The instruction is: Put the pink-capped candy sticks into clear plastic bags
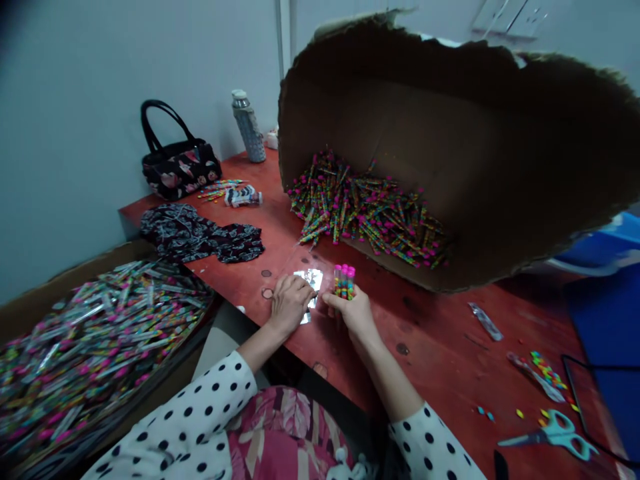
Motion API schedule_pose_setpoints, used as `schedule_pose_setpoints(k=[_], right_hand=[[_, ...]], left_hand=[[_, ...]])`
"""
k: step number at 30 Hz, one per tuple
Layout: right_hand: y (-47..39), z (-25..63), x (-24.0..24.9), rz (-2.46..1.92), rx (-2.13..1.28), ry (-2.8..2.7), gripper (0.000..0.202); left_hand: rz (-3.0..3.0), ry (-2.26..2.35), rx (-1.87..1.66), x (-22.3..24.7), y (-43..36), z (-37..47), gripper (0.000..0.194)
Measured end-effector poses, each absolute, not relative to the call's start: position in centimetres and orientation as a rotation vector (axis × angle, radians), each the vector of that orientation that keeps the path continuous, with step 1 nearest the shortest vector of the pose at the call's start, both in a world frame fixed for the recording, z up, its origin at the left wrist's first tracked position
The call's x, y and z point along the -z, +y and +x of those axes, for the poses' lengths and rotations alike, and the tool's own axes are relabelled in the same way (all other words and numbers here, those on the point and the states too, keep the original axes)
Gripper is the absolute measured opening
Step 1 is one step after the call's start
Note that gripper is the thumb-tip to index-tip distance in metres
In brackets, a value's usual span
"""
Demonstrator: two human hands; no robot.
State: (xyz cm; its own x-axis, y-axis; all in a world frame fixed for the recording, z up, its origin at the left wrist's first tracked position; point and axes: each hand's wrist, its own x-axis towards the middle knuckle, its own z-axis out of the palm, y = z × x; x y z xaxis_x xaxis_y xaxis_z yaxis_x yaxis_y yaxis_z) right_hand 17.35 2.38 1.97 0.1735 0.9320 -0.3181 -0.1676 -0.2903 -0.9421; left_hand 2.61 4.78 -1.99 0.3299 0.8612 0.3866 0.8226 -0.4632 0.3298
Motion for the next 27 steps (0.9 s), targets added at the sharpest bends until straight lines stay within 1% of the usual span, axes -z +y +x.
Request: schedule_pose_setpoints(k=[4,7,10,13,17,19,23,27], right_hand=[[2.8,17.0,-1.9,-1.438,-1.393,-0.719,0.03],[3.0,17.0,-1.7,-1.439,-1.488,-0.681,0.026],[3.3,17.0,-1.6,-1.428,-1.49,-0.659,0.021],[3.7,17.1,-1.8,-1.391,-1.461,-0.674,0.021],[4.1,16.9,-2.6,-1.331,-1.488,-0.774,0.022],[4.1,16.7,-3.0,-1.32,-1.504,-0.83,0.024],[2.9,16.8,-3.4,-1.316,-1.484,-0.91,0.032],[-0.2,17.3,-3.5,-1.392,-1.422,-0.992,0.033]], left_hand=[[2.483,1.541,-0.996,1.7,4.4,2.4,0.018],[2.502,1.389,-1.163,1.4,3.8,2.3,0.015],[2.433,1.234,-1.229,0.7,3.0,2.4,0.016],[2.053,1.273,-1.217,-0.3,2.6,2.3,0.024],[1.542,1.172,-0.965,-0.9,2.7,2.3,0.032],[1.281,1.107,-0.91,-0.7,2.9,2.5,0.033],[0.699,1.059,-0.976,-0.7,3.1,2.8,0.029],[0.396,0.989,-1.068,-1.1,3.3,2.5,0.028]])
